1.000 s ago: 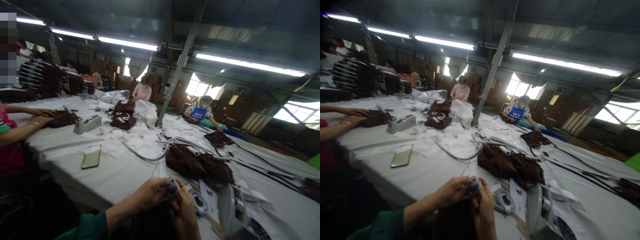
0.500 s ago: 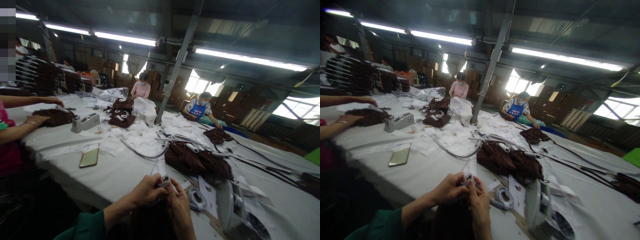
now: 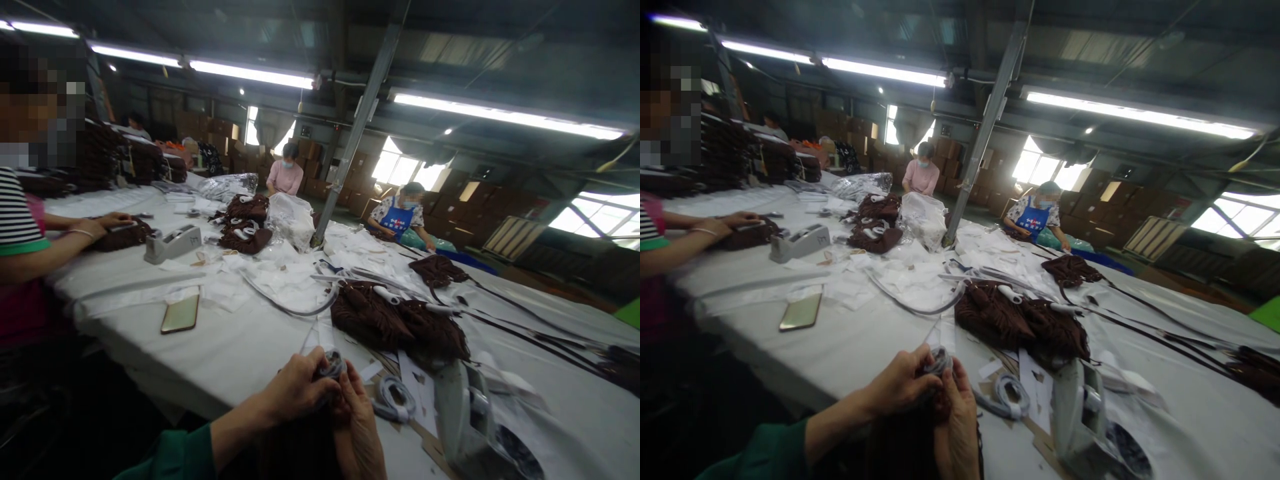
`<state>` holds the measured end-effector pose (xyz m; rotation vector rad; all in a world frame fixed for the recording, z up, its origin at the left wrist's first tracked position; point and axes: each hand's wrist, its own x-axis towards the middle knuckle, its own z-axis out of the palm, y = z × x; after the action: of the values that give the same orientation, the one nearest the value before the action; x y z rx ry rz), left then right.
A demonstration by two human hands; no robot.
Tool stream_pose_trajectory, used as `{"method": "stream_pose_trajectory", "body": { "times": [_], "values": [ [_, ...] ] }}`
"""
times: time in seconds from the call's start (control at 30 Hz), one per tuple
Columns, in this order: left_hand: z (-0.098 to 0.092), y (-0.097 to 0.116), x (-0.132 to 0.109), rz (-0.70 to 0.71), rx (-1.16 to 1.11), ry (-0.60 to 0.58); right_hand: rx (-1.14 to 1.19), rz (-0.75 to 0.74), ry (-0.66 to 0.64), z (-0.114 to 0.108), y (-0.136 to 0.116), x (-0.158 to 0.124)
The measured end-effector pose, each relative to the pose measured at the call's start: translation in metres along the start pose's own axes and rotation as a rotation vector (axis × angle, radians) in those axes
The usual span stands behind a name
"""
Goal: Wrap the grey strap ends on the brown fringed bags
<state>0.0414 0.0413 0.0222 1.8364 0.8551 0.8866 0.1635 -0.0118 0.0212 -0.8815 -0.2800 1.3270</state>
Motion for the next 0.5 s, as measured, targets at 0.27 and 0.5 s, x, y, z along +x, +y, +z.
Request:
{"method": "stream_pose_trajectory", "body": {
  "times": [0.27,0.5],
  "values": [
    [-0.001,0.003,-0.003,-0.044,0.069,-0.033,-0.086,-0.057,0.006,-0.009,0.002,0.006],
    [-0.007,0.009,-0.014,0.066,0.119,-0.137,-0.022,0.060,0.003,-0.022,-0.001,0.015]
  ]
}}
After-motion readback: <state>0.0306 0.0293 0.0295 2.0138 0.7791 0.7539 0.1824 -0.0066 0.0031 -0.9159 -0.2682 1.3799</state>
